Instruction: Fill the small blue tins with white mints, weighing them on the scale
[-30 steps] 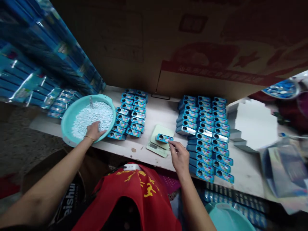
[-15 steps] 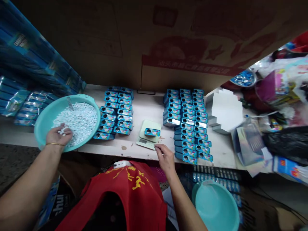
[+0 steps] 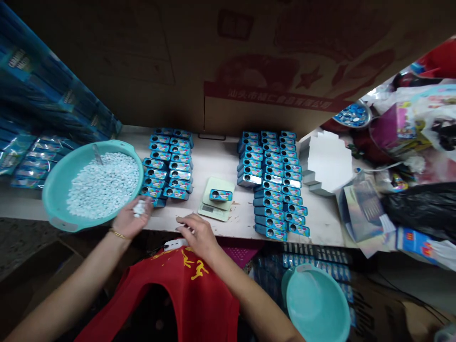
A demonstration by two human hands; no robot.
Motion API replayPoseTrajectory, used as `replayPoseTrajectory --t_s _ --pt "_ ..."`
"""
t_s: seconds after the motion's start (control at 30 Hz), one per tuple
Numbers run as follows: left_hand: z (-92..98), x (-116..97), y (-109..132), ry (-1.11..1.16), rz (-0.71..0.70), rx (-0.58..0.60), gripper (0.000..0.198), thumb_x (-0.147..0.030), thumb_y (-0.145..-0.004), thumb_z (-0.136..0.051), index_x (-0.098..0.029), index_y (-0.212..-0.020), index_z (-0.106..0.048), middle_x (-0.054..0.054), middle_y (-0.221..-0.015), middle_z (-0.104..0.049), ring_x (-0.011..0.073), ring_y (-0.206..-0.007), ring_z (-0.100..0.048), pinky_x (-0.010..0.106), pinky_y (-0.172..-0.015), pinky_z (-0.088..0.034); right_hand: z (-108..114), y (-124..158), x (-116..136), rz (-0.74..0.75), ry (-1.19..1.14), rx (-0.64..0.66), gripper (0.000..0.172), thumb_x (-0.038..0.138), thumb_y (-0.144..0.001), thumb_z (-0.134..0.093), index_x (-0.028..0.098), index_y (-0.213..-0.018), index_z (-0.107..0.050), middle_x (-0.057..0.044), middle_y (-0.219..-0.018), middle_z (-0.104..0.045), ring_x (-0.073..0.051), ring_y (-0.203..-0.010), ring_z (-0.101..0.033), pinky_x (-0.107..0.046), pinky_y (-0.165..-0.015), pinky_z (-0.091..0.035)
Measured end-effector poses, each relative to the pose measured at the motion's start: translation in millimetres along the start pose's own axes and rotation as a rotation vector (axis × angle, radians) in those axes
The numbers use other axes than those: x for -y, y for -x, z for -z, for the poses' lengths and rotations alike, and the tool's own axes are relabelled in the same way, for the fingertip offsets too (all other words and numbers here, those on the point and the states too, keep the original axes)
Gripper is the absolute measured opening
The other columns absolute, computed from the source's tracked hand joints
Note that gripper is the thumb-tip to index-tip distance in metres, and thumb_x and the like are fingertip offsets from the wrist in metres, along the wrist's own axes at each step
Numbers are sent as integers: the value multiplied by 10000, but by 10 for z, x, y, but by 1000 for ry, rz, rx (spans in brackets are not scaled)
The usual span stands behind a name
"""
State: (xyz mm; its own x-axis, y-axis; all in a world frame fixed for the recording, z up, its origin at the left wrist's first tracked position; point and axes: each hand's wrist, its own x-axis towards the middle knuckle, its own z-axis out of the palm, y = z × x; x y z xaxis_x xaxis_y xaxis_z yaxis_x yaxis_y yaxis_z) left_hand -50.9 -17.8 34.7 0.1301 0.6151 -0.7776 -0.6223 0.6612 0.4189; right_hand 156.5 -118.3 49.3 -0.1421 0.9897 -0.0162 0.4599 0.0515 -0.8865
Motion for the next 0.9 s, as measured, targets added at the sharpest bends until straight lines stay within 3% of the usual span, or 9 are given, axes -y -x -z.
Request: replayPoseTrajectory --t_s 0.07,0.13,0.23,0.33,0.43,0.57,0.7,0.9 --pt "-159 410 18 36 182 126 217 -159 -828 -341 -121 -753 -541 71 -787 -604 112 -694 -579 219 -586 -485 -59 -108 99 96 170 66 300 260 -811 -446 224 -1107 -484 -52 -1011 -550 -162 -936 -495 -283 -816 -404" --pt "-229 705 13 42 339 232 195 -177 -813 -385 -107 -832 -566 73 -812 -617 121 -686 -587 220 -564 -479 -121 -160 96 120 389 118 373 235 -798 -462 202 -1168 -423 -88 -1092 -500 -196 -992 -450 -324 -825 -401" --pt "-235 909 -9 58 454 270 216 -201 -805 -407 -80 -861 -577 78 -769 -625 119 -654 -589 214 -567 -472 -189 -134 -43 122 606 185 399 160 -784 -460 152 -1177 -393 -128 -1110 -463 -210 -994 -432 -328 -787 -420" --pt "-240 959 -26 58 481 265 229 -210 -806 -404 -71 -821 -585 79 -714 -623 122 -633 -587 232 -608 -473 -185 -73 -198 150 649 247 315 134 -789 -439 152 -1104 -448 -113 -1022 -495 -190 -899 -467 -298 -729 -436" --pt "-313 993 -46 47 503 298 215 -189 -800 -408 -73 -796 -588 62 -647 -612 118 -583 -578 232 -575 -472 -111 -57 -282 112 604 211 208 155 -793 -439 161 -990 -508 -88 -961 -512 -172 -836 -485 -278 -704 -436" --pt "-498 1037 -90 39 465 360 211 -159 -797 -404 -59 -794 -590 66 -639 -615 122 -579 -579 238 -565 -475 40 -91 -344 42 392 67 160 161 -756 -487 172 -908 -537 -54 -902 -524 -144 -807 -501 -242 -706 -428" --pt "-687 1037 -139 11 416 335 198 -146 -785 -421 -46 -784 -592 97 -691 -629 145 -660 -599 260 -646 -486 233 -137 -416 -16 193 -123 162 136 -728 -490 175 -867 -563 -30 -817 -534 -113 -711 -508 -212 -652 -425" --pt "-797 1016 -224 -8 398 350 189 -168 -770 -447 -52 -830 -584 159 -879 -625 216 -871 -585 325 -762 -469 558 -299 -537 -53 162 -315 138 152 -721 -481 168 -816 -580 -21 -765 -544 -98 -633 -505 -203 -594 -421"
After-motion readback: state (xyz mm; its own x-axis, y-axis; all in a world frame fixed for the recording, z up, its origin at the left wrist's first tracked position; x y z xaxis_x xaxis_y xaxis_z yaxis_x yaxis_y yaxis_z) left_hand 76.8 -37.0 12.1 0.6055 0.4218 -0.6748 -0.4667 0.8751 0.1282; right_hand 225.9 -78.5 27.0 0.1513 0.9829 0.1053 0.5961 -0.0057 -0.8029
